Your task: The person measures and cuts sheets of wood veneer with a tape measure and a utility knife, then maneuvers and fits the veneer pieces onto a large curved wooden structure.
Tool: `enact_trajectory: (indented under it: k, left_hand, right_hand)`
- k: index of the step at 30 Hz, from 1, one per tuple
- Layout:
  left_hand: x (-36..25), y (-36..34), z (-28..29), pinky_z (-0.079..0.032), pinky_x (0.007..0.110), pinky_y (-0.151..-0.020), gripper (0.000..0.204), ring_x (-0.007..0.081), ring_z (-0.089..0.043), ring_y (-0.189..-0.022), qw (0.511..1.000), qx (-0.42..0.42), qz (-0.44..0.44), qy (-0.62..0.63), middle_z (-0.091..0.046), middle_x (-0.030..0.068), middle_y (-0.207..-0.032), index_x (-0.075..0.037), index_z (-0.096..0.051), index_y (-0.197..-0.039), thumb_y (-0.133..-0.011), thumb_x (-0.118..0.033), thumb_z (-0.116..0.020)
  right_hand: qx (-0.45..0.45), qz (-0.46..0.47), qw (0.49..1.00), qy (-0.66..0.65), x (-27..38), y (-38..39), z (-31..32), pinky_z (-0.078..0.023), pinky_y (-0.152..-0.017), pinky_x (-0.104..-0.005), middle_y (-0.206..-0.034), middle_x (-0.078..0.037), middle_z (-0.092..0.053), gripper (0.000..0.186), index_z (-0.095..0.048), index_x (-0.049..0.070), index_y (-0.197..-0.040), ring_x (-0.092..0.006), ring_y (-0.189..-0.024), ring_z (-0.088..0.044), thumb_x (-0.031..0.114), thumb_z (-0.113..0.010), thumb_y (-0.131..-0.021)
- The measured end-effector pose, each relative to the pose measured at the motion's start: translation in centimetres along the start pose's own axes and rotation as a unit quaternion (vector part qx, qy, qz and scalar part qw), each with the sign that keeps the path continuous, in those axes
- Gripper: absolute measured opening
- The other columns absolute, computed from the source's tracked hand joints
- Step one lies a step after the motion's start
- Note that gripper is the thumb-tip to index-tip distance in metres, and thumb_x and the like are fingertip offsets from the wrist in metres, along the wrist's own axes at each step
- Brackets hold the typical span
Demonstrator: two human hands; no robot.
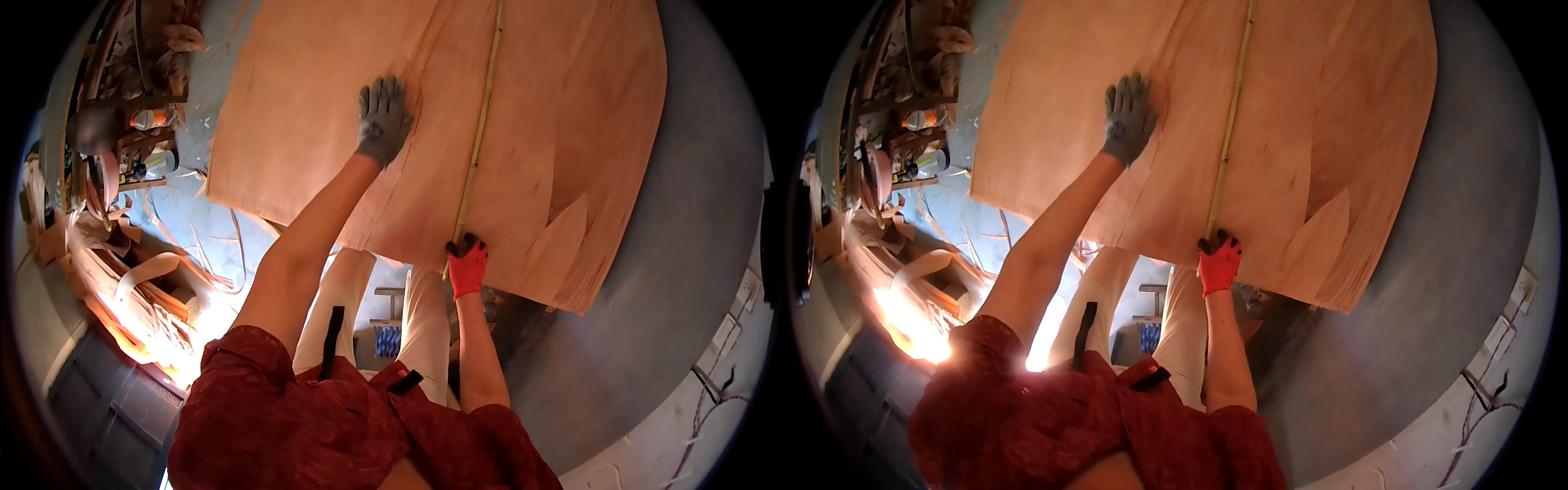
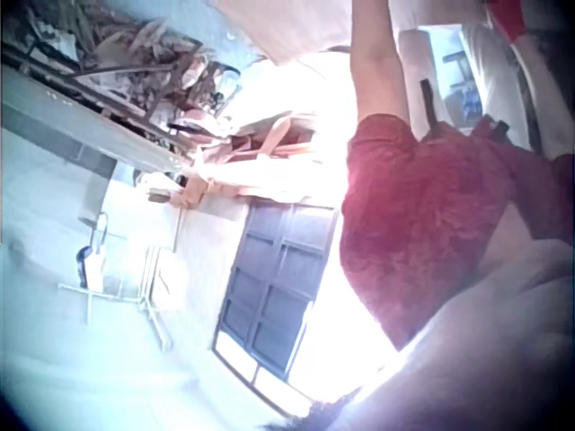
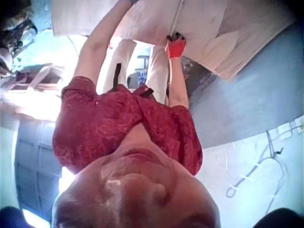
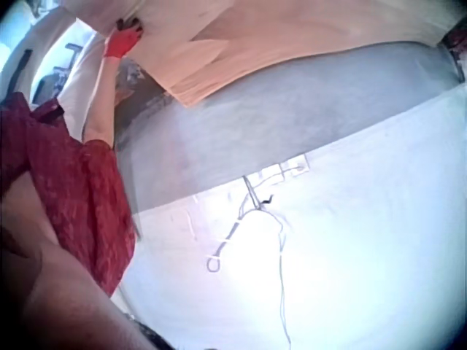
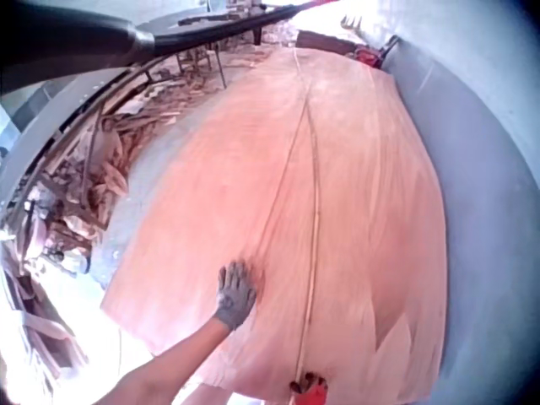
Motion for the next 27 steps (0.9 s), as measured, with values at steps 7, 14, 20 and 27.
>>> enact_trajectory:
  k: [7,14,20,27]
  left_hand:
    - [0.3,-5.1,-2.3,-0.018,0.053,-0.113,0.046,0.0337,-0.024,-0.139,0.983,0.042,0.172,-0.044,-0.031,0.0134,-0.149,-0.010,-0.059,-0.119,-0.084,-0.040,-0.067]
    - [0.2,-6.0,-1.1,-0.043,0.044,-0.094,0.030,0.0324,-0.048,-0.123,0.979,0.056,0.198,0.006,-0.054,0.0103,-0.132,-0.012,-0.066,-0.103,-0.081,-0.032,-0.070]
    - [1.2,-5.4,-1.0,-0.047,0.032,-0.049,0.024,0.0228,-0.065,-0.061,0.654,0.151,0.447,0.592,-0.069,0.0137,-0.075,0.001,-0.062,-0.101,-0.090,-0.021,-0.062]
    - [3.5,-3.6,-3.9,-0.042,0.025,-0.040,0.026,0.0198,-0.067,-0.061,0.532,0.189,0.433,0.703,-0.070,0.0169,-0.086,0.002,-0.063,-0.105,-0.094,-0.021,-0.062]
  right_hand:
    - [-0.047,0.092,0.990,-0.096,4.4,-3.1,4.4,-0.043,-0.098,-0.0446,-0.126,-0.020,-0.055,0.050,-0.054,0.003,-0.127,-0.0396,-0.116,-0.051,0.016,-0.068,-0.081]
    - [-0.142,0.374,0.904,-0.153,18.1,-13.8,7.2,-0.043,-0.097,-0.0432,-0.125,-0.011,-0.061,0.050,-0.055,0.006,-0.129,-0.0359,-0.114,-0.052,-0.006,-0.058,-0.081]
    - [-0.184,0.464,0.860,-0.102,22.9,-23.0,3.7,-0.041,-0.095,-0.0444,-0.125,-0.007,-0.062,0.052,-0.059,0.012,-0.126,-0.0312,-0.120,-0.051,-0.004,-0.063,-0.076]
    - [-0.169,0.516,0.840,0.024,25.1,-24.7,1.6,-0.038,-0.094,-0.0424,-0.133,0.004,-0.059,0.062,-0.060,0.022,-0.128,-0.0280,-0.126,-0.050,-0.003,-0.060,-0.072]
Point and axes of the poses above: each hand's wrist, its own y-axis away from the middle knuckle, its own z-axis out of the back of the hand, x = y × z, the point moved 3 cm from there along -y, towards the middle knuckle
